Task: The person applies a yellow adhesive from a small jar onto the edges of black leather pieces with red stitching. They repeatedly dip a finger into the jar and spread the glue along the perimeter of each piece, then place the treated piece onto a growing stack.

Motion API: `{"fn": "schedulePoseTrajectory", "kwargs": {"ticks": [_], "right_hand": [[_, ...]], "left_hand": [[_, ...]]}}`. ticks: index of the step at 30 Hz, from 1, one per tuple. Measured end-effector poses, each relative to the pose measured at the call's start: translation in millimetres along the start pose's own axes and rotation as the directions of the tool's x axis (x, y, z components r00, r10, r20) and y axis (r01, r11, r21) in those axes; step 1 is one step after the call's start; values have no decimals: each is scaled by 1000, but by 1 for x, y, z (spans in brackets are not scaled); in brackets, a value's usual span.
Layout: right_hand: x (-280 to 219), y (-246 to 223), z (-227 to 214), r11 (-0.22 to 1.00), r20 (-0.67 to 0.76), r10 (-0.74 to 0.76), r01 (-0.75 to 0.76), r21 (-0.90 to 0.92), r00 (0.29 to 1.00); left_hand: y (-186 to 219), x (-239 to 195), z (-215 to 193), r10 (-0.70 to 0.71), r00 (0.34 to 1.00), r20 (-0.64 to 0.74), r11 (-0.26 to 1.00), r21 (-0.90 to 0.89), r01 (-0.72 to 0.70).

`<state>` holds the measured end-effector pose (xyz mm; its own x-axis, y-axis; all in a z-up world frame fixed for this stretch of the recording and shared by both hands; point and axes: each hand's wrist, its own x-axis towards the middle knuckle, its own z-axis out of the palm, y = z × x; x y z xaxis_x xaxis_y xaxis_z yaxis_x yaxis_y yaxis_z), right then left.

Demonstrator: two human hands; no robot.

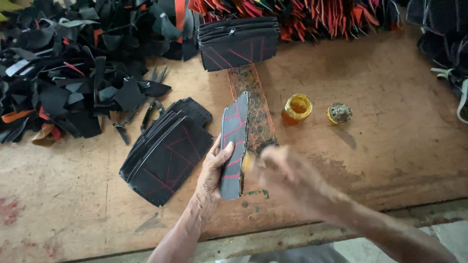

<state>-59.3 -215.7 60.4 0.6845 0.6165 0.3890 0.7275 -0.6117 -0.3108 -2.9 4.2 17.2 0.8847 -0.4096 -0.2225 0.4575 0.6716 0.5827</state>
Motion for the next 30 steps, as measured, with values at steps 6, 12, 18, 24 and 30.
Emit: {"fn": "schedulePoseTrajectory", "kwargs": {"ticks": [6,12,18,24,30], "right_hand": [[19,7,-18,989,-20,44,-47,-139,999],[16,-1,-27,999,-17,-42,42,15,999],[8,10,-22,996,-21,24,-26,-89,999],[9,10,-23,985,7,42,-41,-166,999],[6,40,-20,978,-160,204,-209,-16,966]], "left_hand": [[2,-4,6,-28,999,16,999,27,28],[5,-7,16,-29,999,-34,998,58,31],[5,-11,15,-16,1000,26,994,104,13],[6,-10,13,-42,999,35,984,175,35],[12,-13,21,-53,996,66,967,251,35]]}}
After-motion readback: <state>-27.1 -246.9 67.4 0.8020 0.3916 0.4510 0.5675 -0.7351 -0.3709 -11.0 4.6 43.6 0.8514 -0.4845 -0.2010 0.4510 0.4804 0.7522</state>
